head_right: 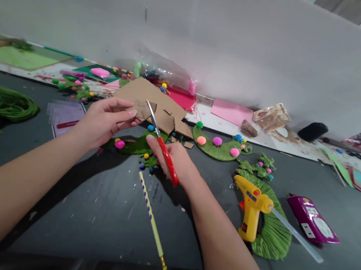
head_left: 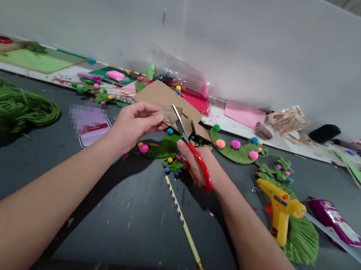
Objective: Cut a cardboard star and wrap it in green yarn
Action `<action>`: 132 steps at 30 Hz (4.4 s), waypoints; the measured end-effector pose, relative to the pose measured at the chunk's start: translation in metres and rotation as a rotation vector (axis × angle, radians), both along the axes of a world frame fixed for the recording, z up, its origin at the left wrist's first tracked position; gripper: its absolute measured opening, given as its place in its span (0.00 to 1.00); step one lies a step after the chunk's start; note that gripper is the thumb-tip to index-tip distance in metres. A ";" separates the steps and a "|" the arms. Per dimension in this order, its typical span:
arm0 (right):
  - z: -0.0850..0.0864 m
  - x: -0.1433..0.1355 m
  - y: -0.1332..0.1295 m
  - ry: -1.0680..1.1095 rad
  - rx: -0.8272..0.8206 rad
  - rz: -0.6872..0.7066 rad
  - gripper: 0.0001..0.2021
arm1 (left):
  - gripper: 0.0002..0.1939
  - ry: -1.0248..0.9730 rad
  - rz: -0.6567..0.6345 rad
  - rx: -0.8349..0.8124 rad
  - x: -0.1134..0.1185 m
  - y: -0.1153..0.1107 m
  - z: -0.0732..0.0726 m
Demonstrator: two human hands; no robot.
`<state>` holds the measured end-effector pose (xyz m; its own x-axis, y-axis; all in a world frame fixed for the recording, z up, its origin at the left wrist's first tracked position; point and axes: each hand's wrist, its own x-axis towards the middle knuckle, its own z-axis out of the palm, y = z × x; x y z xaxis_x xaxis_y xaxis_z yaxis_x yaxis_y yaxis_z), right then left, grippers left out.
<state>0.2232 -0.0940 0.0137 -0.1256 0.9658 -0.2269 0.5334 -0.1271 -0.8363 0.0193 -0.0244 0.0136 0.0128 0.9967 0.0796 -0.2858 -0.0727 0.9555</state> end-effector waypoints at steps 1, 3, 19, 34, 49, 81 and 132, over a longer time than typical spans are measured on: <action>-0.002 -0.001 0.000 0.000 0.004 0.001 0.37 | 0.13 -0.013 0.002 -0.018 0.000 0.000 0.000; -0.005 -0.002 0.001 -0.011 0.019 -0.006 0.38 | 0.13 -0.040 0.004 -0.043 0.001 0.000 0.000; -0.001 0.004 0.003 0.058 -0.067 -0.025 0.39 | 0.20 -0.025 0.105 0.058 -0.005 0.008 -0.001; 0.004 0.007 -0.008 -0.019 0.014 0.208 0.34 | 0.14 -0.124 0.202 0.141 -0.009 0.013 0.003; 0.005 0.004 -0.009 -0.015 0.031 0.187 0.34 | 0.16 -0.028 0.190 0.261 -0.010 0.015 -0.005; -0.001 0.004 -0.004 -0.022 0.011 0.142 0.34 | 0.14 -0.034 0.180 0.224 -0.010 0.011 -0.002; -0.007 0.006 -0.003 0.005 0.019 0.153 0.31 | 0.14 -0.093 0.177 0.147 -0.010 0.009 0.004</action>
<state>0.2288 -0.0972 0.0068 -0.2730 0.9393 -0.2079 0.5413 -0.0287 -0.8403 0.0093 -0.0152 0.0176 -0.1756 0.9604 0.2164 -0.3421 -0.2656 0.9013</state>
